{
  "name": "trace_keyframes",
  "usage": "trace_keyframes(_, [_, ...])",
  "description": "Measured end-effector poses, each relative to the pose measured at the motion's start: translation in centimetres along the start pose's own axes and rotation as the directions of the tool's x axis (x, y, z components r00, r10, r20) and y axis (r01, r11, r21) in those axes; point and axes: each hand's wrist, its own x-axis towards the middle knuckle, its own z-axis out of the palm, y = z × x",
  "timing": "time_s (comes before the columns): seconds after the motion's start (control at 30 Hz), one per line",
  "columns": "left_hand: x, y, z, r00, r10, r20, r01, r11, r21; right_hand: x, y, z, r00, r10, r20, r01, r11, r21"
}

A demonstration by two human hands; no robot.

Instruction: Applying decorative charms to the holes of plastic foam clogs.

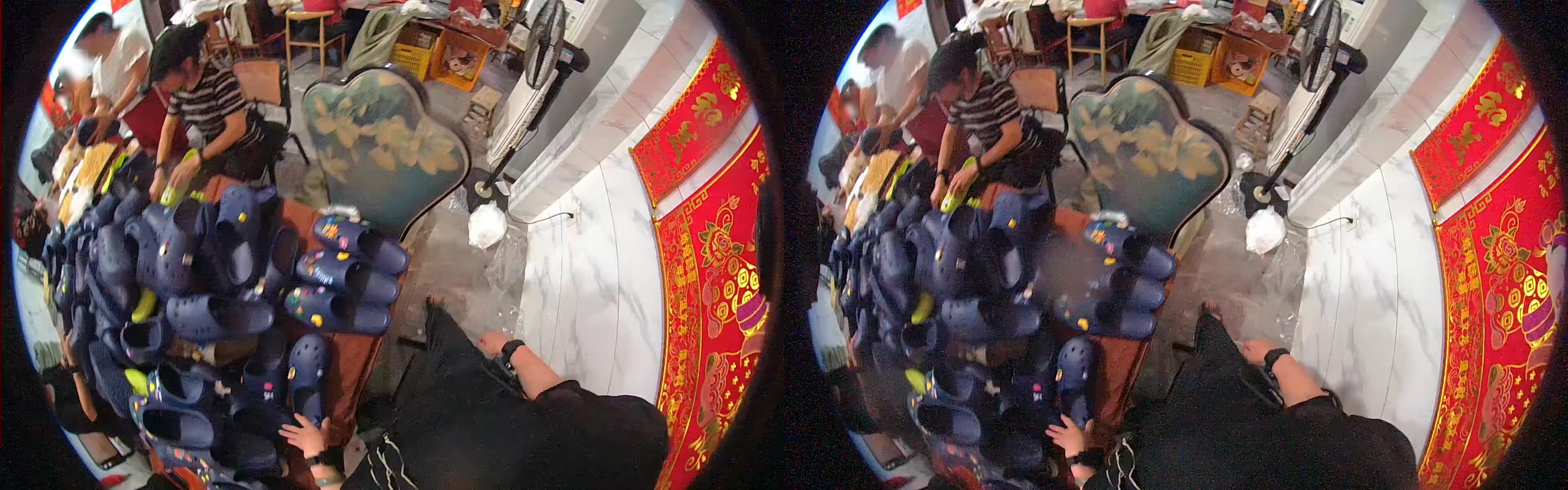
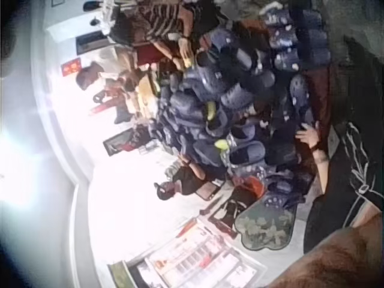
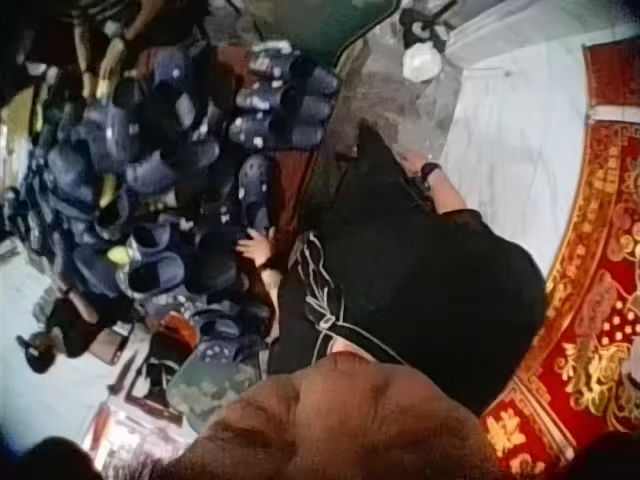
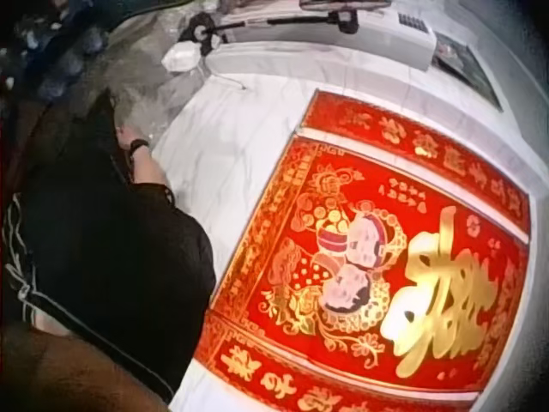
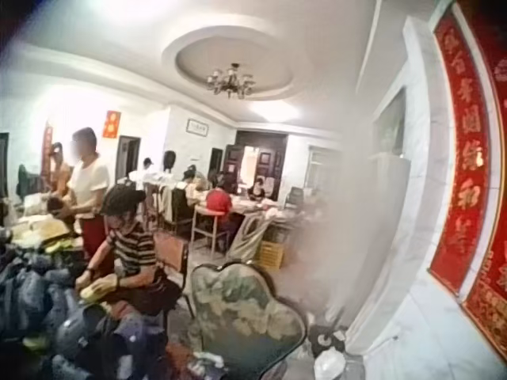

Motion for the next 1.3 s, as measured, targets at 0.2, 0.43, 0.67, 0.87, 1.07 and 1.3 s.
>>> trace_keyframes(0.2, [-5.5,24.3,-14.0,0.857,0.316,-0.407,-0.424,0.882,-0.207,8.2,10.3,-4.5,0.997,-0.071,0.037,0.069,0.997,0.041])
trace_keyframes(0.43, [-4.9,49.3,-27.2,0.65,0.347,-0.676,-0.76,0.305,-0.574,7.4,21.4,-12.9,0.935,-0.058,-0.35,0.205,0.893,0.401])
trace_keyframes(0.67, [-2.2,60.3,-34.1,0.61,0.124,-0.783,-0.781,-0.078,-0.62,2.3,33.3,-12.3,0.973,0.153,-0.175,-0.127,0.981,0.149])
trace_keyframes(0.87, [-2.0,60.9,-35.5,0.679,0.0,-0.734,-0.729,-0.119,-0.674,6.6,31.8,-20.6,0.998,0.002,-0.067,0.01,0.983,0.182])
trace_keyframes(1.07, [0.5,59.9,-36.1,0.781,-0.161,-0.604,-0.622,-0.106,-0.776,21.3,25.8,-36.1,0.923,-0.301,-0.238,0.32,0.947,0.041])
trace_keyframes(1.3, [-3.1,57.0,-34.9,0.922,-0.228,-0.313,-0.359,-0.2,-0.912,34.8,16.6,-51.6,0.81,-0.566,-0.154,0.532,0.819,-0.213])
